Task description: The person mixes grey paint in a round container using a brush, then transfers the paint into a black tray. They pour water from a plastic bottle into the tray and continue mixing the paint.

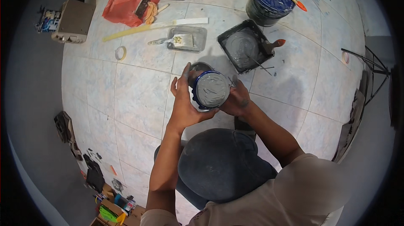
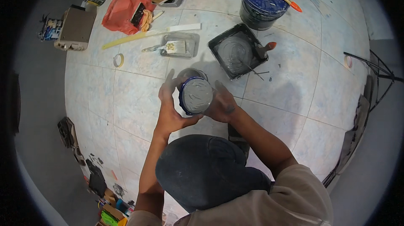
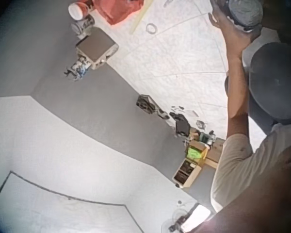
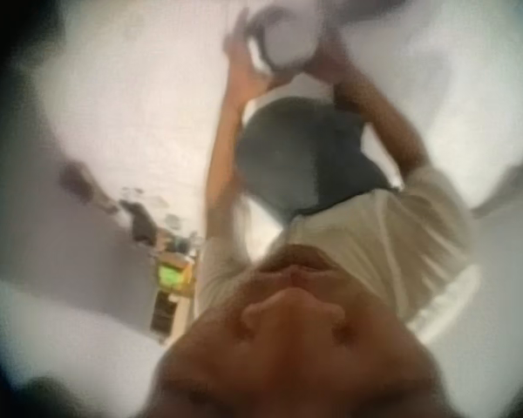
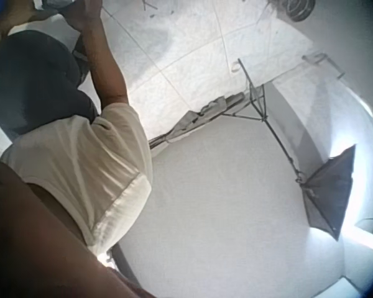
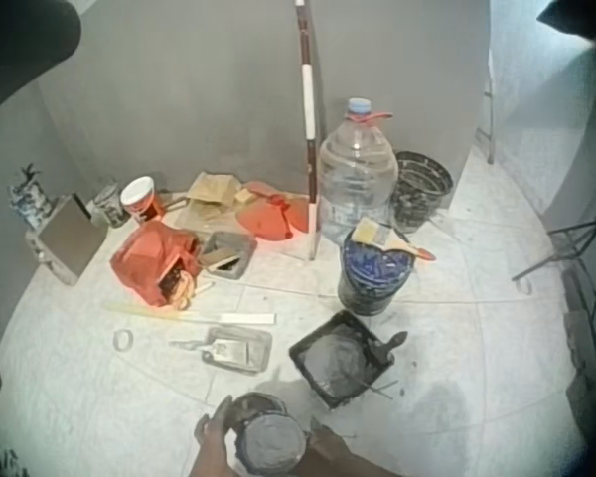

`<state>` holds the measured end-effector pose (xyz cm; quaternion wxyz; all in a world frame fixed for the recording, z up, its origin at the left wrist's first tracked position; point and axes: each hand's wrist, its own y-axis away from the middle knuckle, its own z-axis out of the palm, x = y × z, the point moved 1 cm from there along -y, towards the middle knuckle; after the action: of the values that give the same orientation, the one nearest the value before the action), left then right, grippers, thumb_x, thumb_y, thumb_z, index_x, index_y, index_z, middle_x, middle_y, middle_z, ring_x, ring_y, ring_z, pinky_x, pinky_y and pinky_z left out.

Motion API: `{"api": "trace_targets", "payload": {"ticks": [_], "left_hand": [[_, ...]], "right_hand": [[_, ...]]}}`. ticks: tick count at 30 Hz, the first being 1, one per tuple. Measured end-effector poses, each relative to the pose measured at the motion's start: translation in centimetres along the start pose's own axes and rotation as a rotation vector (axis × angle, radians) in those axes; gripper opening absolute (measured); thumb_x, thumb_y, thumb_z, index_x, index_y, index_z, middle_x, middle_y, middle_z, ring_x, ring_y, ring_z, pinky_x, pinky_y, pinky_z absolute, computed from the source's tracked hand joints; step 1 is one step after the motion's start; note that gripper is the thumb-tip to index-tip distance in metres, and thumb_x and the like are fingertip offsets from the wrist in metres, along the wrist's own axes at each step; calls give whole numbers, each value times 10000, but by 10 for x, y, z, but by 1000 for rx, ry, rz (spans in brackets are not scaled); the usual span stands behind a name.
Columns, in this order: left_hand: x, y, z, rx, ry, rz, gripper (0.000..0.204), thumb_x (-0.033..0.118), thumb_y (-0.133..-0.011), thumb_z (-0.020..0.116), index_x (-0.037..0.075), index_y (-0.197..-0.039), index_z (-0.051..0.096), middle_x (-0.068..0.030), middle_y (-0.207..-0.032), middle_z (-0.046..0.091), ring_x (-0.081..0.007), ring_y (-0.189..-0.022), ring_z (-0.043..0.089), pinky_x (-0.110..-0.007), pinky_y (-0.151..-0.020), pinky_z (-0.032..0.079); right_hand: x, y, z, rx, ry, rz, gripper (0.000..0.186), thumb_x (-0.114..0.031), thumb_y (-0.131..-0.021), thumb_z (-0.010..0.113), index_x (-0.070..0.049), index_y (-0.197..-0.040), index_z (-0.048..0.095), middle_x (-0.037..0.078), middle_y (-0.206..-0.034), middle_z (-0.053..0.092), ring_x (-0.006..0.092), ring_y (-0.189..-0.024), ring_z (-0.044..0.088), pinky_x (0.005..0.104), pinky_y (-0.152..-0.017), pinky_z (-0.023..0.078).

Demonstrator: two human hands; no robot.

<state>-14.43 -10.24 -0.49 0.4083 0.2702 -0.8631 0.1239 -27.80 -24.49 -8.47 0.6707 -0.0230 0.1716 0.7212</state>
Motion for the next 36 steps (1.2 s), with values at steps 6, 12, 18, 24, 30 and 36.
{"api": "trace_targets", "payload": {"ticks": [6, 12, 18, 24, 30, 36], "left_hand": [[2, 1, 3, -1, 26, 34, 1471, 399, -539, 1008, -16, -1651, 139, -187, -1492, 558, -330, -1468, 466, -569, -1247, 64], [-6, 1, -5, 117, -11, -30, 1559, 321, -506, 1051, -24, -1673, 76, -278, -1623, 382, -407, -1528, 334, -488, -1250, 267], [-86, 36, 8, 126, 27, -223, 1522, 357, -530, 1039, -72, -1650, 101, -347, -1574, 422, -446, -1475, 435, -490, -1226, 342], [-113, 51, 43, 69, 200, -366, 1433, 291, -605, 1034, -47, -1659, 124, -322, -1584, 433, -426, -1451, 475, -511, -1168, 436], [-121, 38, 64, 113, 314, -386, 1164, 177, -717, 975, -50, -1623, 280, -272, -1532, 518, -371, -1353, 590, -445, -1037, 564], [-134, 36, 77, 278, 396, -344, 881, 109, -745, 921, -41, -1510, 510, -218, -1291, 718, -322, -1180, 714, -445, -990, 564]], "right_hand": [[10, -7, -14, -229, -193, -48, 943, -700, -978, 547, -83, -1651, 310, 155, -1635, 426, 322, -1472, 466, 513, -1221, 379], [-49, -14, -29, 334, 439, -253, 886, -553, -880, 765, -108, -1580, 451, 170, -1514, 541, 329, -1353, 562, 517, -1120, 463], [-53, -52, 27, 120, 2038, -414, 931, -464, -662, 917, -161, -1482, 596, 194, -1391, 606, 378, -1258, 576, 507, -1078, 437], [-18, -79, 14, 3, 2431, -342, 976, -412, -618, 940, -207, -1504, 587, 188, -1470, 549, 377, -1376, 484, 518, -1172, 328], [-17, -86, 4, -24, 2376, -264, 978, -375, -634, 945, -219, -1521, 565, 206, -1512, 514, 388, -1424, 444, 524, -1198, 300], [-9, -92, -15, -107, 2317, -404, 869, -590, -751, 824, -187, -1486, 591, 262, -1502, 496, 432, -1420, 432, 583, -1186, 292]]}}
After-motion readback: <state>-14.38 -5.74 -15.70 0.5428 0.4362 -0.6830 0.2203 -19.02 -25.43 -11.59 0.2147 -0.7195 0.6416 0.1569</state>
